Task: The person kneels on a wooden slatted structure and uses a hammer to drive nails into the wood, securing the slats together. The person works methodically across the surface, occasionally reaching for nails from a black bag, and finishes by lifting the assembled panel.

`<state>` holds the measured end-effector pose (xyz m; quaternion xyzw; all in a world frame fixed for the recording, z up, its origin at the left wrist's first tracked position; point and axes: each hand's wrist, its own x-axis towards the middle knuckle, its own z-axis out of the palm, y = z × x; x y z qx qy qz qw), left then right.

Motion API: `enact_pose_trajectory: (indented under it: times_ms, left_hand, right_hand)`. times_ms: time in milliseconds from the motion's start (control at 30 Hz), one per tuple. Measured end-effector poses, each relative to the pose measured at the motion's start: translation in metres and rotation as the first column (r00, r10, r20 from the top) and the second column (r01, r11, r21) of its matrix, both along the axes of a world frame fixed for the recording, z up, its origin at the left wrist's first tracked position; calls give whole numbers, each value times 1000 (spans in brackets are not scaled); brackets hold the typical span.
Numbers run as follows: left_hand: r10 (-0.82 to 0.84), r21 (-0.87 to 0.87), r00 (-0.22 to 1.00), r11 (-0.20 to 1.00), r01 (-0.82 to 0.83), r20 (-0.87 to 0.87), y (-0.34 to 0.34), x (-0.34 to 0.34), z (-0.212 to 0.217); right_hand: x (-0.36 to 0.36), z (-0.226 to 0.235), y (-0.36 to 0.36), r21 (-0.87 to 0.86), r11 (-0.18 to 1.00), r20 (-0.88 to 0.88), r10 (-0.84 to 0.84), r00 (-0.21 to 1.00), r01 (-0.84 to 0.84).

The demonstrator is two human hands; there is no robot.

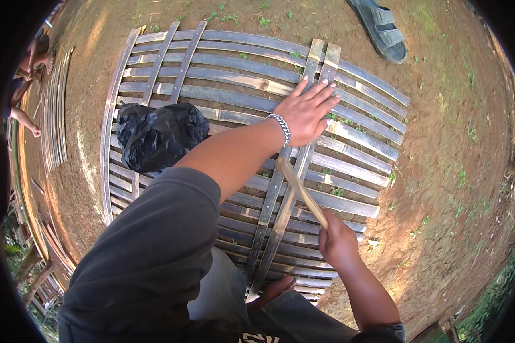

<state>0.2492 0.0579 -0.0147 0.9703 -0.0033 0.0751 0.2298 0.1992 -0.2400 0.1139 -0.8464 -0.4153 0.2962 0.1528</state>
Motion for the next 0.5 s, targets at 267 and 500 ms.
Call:
enact_pose_trajectory:
  times_ms: [267, 500]
  left_hand:
    - [5, 10, 1000, 1000, -5, 12, 3, -4, 1]
    - [4, 0, 1000, 1000, -4, 2, 0, -8, -2]
  right_hand:
    - [-5, 5, 9, 375, 927, 93, -30, 995, -7]
    - [-11, -16, 1, 273, 957, 85, -123, 989, 95]
